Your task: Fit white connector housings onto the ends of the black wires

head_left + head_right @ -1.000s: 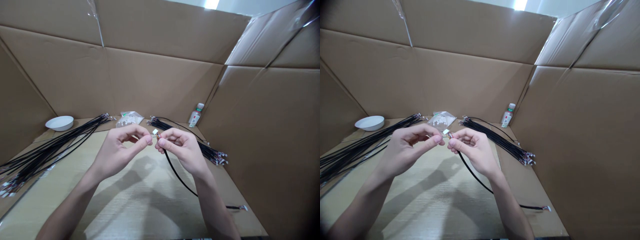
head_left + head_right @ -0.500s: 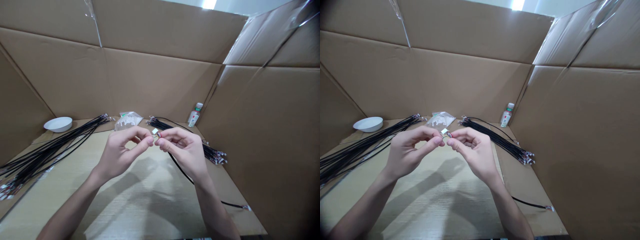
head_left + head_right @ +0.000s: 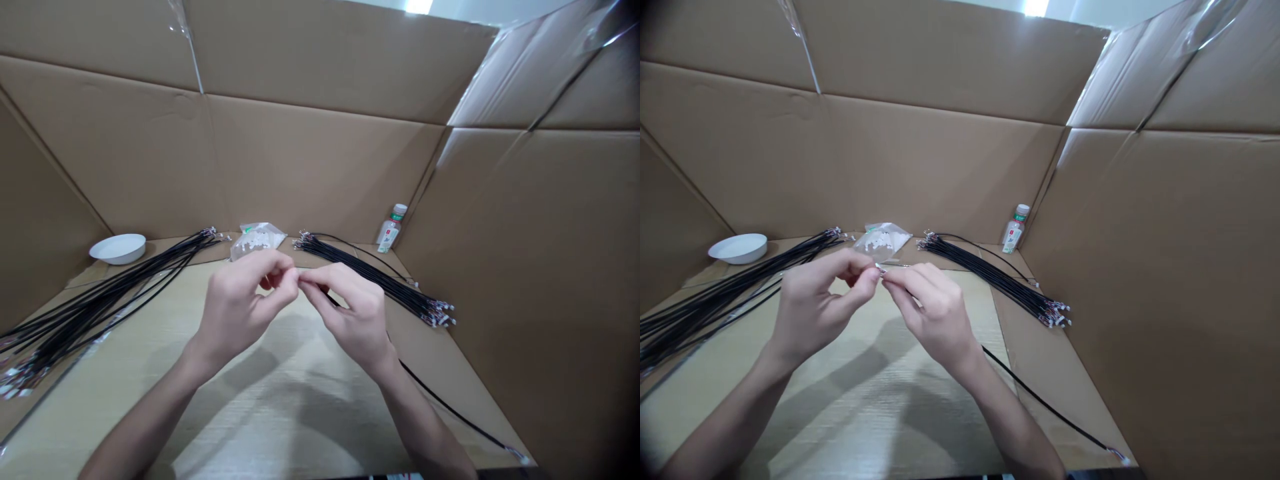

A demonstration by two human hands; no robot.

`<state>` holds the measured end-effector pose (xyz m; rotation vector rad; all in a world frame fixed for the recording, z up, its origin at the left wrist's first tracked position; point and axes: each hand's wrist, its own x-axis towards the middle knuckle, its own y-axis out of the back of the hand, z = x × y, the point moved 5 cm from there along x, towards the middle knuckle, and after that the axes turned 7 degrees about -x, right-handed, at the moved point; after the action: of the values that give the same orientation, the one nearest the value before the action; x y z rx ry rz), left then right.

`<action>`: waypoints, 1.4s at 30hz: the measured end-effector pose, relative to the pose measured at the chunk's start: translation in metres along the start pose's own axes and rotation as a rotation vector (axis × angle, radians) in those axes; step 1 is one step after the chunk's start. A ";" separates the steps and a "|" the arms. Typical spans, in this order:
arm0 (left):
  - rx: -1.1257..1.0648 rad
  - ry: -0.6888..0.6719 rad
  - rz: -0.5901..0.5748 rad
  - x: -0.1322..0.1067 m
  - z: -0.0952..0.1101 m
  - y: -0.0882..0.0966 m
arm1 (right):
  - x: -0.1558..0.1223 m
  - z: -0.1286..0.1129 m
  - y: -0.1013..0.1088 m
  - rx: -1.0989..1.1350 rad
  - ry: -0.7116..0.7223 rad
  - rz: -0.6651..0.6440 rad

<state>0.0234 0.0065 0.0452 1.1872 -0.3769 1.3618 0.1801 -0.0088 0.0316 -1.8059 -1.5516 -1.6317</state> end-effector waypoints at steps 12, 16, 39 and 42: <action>-0.549 0.449 -0.099 0.006 -0.030 -0.001 | -0.003 0.017 -0.011 0.453 -0.432 -0.122; -0.462 0.304 -0.185 0.008 -0.023 0.003 | -0.003 0.018 -0.014 0.535 -0.473 -0.173; -0.740 0.622 -0.300 0.005 -0.040 -0.012 | 0.005 0.017 0.004 0.288 -0.345 -0.138; -0.851 0.673 -0.326 0.003 -0.042 -0.019 | 0.006 0.014 0.011 0.261 -0.331 -0.208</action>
<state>0.0242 0.0462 0.0216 0.0567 -0.2160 1.0523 0.1952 0.0003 0.0366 -1.8902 -2.0477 -1.1740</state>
